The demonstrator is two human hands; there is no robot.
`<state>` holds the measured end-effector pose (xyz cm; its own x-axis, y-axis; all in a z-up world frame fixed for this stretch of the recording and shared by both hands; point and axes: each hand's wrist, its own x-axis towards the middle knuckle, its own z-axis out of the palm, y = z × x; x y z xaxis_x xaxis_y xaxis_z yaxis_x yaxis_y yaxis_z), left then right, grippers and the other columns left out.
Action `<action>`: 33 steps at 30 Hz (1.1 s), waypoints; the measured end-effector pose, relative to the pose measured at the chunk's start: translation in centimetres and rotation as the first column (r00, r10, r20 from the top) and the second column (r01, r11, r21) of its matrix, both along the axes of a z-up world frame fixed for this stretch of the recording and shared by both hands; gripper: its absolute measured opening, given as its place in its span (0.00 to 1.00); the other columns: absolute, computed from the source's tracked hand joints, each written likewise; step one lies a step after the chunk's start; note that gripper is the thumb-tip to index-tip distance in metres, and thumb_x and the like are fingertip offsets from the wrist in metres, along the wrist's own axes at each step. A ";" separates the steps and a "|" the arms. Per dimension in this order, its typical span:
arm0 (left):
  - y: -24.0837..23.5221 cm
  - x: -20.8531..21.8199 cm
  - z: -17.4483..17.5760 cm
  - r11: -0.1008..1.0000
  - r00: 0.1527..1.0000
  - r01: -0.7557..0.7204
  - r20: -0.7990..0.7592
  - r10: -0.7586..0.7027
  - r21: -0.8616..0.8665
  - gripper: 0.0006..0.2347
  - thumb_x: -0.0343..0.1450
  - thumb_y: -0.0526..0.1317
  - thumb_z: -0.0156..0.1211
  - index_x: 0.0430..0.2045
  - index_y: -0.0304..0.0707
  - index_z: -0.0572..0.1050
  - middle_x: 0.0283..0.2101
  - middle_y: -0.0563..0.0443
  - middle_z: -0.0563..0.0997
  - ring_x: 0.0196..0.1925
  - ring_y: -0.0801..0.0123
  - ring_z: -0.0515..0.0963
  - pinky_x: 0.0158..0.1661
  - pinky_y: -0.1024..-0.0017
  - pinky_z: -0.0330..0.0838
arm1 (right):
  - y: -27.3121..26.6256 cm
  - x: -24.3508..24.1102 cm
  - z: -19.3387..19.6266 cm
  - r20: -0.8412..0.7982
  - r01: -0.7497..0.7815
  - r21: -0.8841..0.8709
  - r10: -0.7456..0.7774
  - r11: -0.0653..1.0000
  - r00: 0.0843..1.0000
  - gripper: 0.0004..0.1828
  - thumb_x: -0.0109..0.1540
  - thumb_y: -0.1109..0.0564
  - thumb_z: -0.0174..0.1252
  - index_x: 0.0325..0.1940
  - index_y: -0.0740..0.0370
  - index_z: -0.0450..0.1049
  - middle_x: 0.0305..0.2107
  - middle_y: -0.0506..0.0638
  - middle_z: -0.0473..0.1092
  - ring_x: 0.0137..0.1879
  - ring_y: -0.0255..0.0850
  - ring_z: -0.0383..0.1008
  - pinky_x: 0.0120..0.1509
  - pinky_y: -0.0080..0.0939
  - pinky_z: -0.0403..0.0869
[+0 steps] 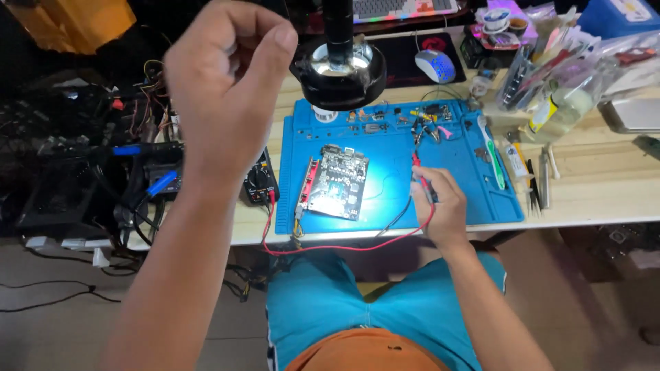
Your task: Testing a circuit board using a multimeter and probes at an electronics repair station.
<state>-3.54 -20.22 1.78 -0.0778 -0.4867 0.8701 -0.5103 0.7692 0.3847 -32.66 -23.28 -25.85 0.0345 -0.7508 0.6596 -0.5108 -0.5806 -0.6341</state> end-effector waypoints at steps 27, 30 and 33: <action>-8.5 -0.7 -0.5 0.805 0.832 0.391 -0.545 -0.102 0.447 0.21 0.64 0.64 0.68 0.37 0.52 0.87 0.33 0.59 0.87 0.41 0.74 0.88 0.42 0.72 0.75 | 0.2 0.1 -0.2 0.005 -0.001 0.028 0.001 1.000 1.000 0.15 0.71 0.61 0.61 0.61 0.67 0.82 0.50 0.59 0.79 0.51 0.46 0.81 0.55 0.42 0.79; -7.8 -0.4 -0.6 0.813 0.832 0.370 -0.550 -0.074 0.450 0.18 0.66 0.61 0.69 0.37 0.52 0.86 0.37 0.60 0.88 0.41 0.76 0.85 0.44 0.72 0.74 | 0.2 0.1 -0.1 0.006 -0.004 0.022 0.003 1.000 1.000 0.15 0.71 0.61 0.61 0.61 0.67 0.82 0.50 0.59 0.79 0.52 0.47 0.81 0.56 0.43 0.80; -5.6 0.0 -0.7 0.840 0.842 0.317 -0.539 -0.036 0.440 0.15 0.71 0.56 0.66 0.43 0.51 0.83 0.43 0.60 0.88 0.44 0.76 0.82 0.45 0.71 0.73 | 0.3 0.1 0.0 0.006 0.000 0.032 0.000 1.000 1.000 0.15 0.71 0.61 0.62 0.61 0.67 0.82 0.50 0.58 0.79 0.52 0.47 0.81 0.56 0.43 0.79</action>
<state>-3.49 -25.80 1.04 0.1601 -0.8771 0.4528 -0.0175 0.4562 0.8897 -32.55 -22.99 -25.85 0.0301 -0.7713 0.6358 -0.5068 -0.5600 -0.6554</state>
